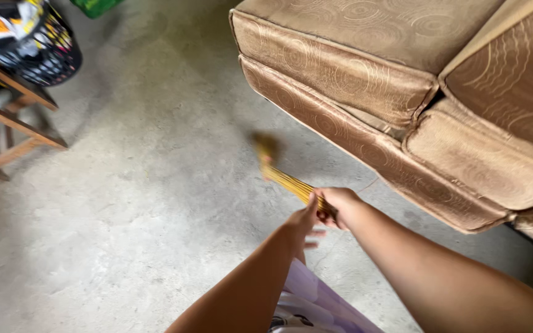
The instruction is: The person wipes a wooden table with a red cloth, lifts a plastic food cover to reveal a container of rice, and then sweeps the concrete floor of several rooms using a short handheld broom.
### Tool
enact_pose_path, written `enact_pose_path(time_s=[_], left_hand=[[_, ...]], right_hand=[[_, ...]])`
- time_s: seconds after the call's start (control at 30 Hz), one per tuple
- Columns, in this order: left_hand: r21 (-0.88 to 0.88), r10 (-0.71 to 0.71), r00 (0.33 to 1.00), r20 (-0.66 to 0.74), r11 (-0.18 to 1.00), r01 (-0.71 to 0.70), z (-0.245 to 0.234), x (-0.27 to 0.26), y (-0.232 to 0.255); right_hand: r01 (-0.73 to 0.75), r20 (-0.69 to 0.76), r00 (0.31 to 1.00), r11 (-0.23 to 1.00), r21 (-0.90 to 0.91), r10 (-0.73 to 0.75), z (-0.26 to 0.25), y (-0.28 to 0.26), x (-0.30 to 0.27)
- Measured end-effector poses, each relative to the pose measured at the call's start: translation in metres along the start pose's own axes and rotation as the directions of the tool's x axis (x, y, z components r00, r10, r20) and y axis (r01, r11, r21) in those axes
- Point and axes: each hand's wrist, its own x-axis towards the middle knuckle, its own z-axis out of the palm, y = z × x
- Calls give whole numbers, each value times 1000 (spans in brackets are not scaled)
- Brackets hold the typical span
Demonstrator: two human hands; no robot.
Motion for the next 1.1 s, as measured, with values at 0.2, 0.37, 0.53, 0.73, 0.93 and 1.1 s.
enact_pose_path(time_s=[0.2,0.37,0.53,0.73,0.93,1.1], left_hand=[[63,23,988,152,997,-33,2,-18,23],[69,-7,983,186,998,-6,-19,-42,42],[-97,-54,998,44,994,58,-84,-53,40],[-390,-193,969,-155,913,119,-144,-48,11],[-628,-225,931,-288,778,-6,-153,-32,5],[-812,-223,919,-326,564,-151,-123,-1,40]], right_hand=[[19,-178,984,999,-39,-25,-14,1,-61],[-169,-256,944,972,162,206,-49,7,-49],[-452,-296,813,864,222,501,-34,-40,-9],[-508,206,834,858,-72,511,54,-119,115],[-354,415,823,921,-162,389,145,-240,178],[-393,404,799,896,-207,444,143,-277,93]])
